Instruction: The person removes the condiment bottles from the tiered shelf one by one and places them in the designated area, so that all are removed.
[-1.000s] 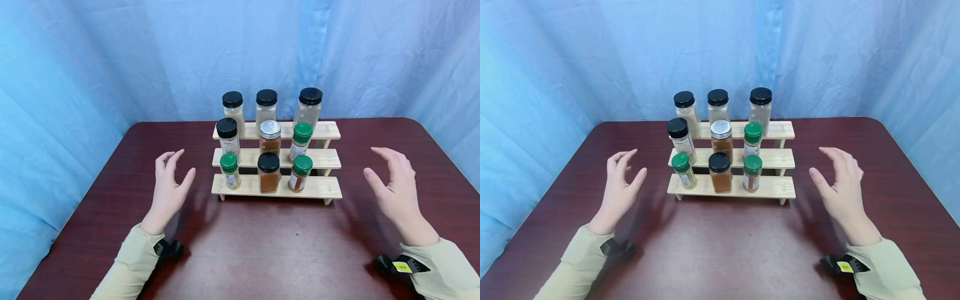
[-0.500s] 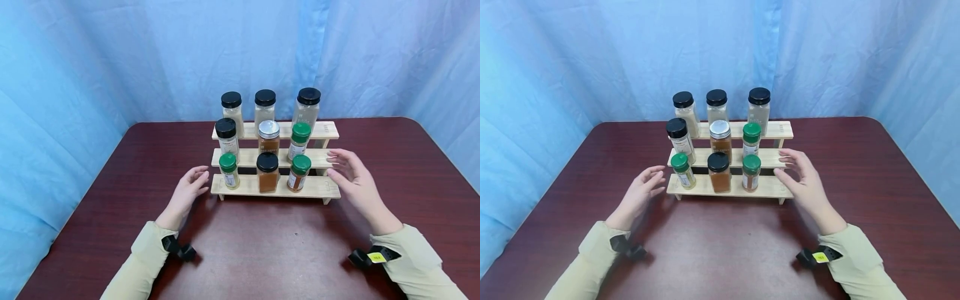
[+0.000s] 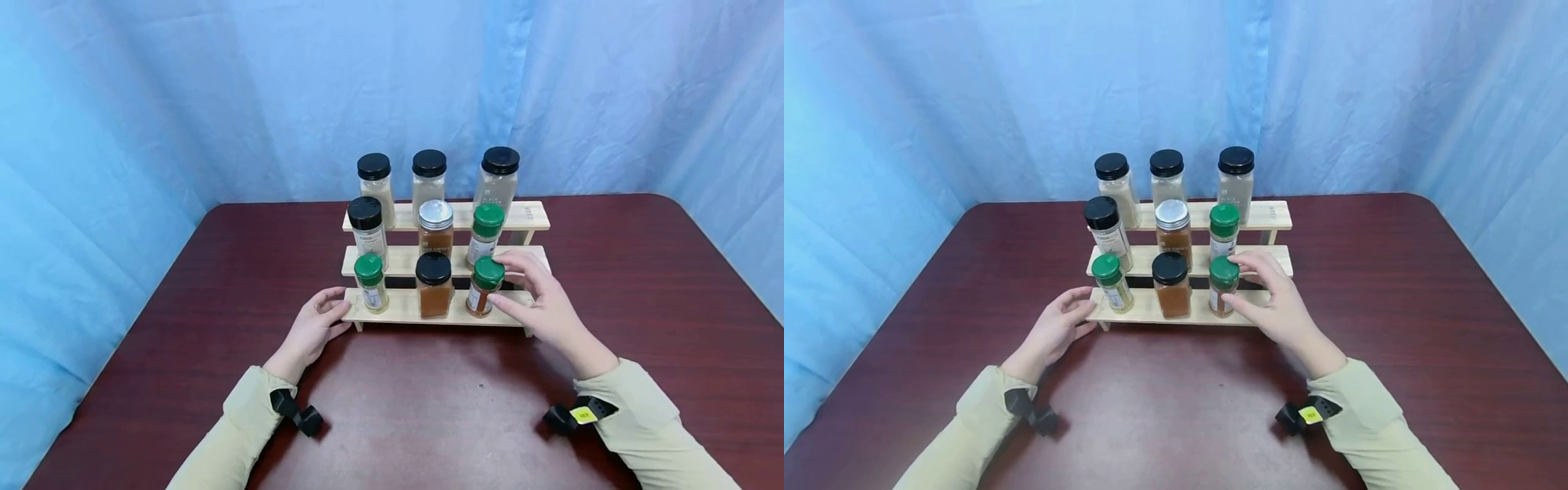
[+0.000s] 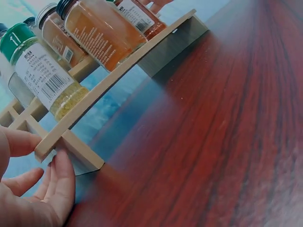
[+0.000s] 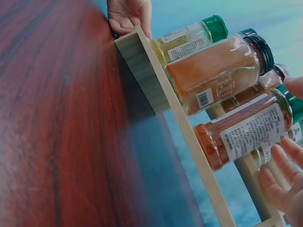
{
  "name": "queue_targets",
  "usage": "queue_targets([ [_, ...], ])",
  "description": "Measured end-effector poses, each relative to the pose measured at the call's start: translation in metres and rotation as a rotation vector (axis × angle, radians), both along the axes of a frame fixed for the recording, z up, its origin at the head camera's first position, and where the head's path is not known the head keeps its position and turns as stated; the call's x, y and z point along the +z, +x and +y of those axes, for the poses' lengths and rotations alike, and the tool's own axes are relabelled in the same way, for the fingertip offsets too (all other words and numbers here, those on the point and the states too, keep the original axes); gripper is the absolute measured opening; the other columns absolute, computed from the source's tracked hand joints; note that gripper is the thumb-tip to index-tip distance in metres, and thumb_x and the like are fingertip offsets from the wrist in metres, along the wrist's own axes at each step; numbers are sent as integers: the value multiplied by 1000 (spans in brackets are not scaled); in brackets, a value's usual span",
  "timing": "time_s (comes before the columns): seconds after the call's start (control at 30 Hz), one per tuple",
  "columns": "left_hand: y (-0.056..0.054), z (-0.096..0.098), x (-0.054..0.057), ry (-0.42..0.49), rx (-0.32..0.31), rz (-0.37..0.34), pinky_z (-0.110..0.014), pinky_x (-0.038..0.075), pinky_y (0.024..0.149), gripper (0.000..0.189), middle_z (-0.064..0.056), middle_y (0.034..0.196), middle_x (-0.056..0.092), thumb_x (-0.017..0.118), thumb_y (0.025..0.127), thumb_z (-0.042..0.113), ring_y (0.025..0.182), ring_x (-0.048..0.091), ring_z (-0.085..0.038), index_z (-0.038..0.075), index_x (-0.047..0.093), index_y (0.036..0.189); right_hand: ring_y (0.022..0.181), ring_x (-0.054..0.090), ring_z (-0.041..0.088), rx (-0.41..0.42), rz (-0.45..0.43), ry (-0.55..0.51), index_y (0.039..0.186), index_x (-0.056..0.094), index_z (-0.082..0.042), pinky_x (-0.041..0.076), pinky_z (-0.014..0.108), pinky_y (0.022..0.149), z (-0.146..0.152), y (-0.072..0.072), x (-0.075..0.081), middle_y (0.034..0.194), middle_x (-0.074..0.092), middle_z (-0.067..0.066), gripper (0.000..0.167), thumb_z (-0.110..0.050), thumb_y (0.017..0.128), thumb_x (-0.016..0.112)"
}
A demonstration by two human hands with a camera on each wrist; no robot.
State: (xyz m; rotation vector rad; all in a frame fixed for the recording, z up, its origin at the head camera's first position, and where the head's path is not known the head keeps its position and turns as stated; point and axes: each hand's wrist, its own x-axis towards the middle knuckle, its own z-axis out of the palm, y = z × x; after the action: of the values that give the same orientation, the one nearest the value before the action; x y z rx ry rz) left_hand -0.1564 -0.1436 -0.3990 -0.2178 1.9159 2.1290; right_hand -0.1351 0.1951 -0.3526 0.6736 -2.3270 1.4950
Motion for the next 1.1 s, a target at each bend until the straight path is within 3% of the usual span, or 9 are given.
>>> queue_targets([
  [0.17, 0, -2, -3, 26, 5, -19, -18, 51, 68, 43, 5, 90, 55, 51, 96, 3, 74, 58, -2, 0, 38, 136, 103, 54, -8, -10, -38, 37, 130, 43, -1, 44, 9, 89, -3, 0, -6, 114, 54, -17, 59, 10, 79, 69],
  [0.37, -2, -4, -3, 67, -2, -24, -16, 50, 67, 42, 7, 87, 56, 50, 96, 2, 72, 58, -1, 0, 38, 136, 101, 51, -11, -17, -35, 30, 131, 35, 3, 43, 7, 87, -7, 0, -10, 115, 58, 17, 67, 16, 75, 68],
  [0.47, -1, -4, -3, 73, 0, -20, -16, 50, 66, 43, 8, 86, 56, 50, 95, 0, 71, 57, -1, -1, 37, 136, 102, 50, -12, -32, -31, 34, 132, 33, 2, 42, 5, 87, -10, 1, -11, 116, 56, 25, 68, 16, 76, 68],
  [1.1, -2, -3, -6, 67, -5, 1, -16, 50, 68, 42, 7, 84, 56, 50, 96, 1, 72, 57, 0, -2, 37, 136, 99, 50, -13, -97, 43, 54, 132, 37, 0, 45, 6, 83, -11, 3, -11, 113, 61, 25, 67, 16, 75, 69],
])
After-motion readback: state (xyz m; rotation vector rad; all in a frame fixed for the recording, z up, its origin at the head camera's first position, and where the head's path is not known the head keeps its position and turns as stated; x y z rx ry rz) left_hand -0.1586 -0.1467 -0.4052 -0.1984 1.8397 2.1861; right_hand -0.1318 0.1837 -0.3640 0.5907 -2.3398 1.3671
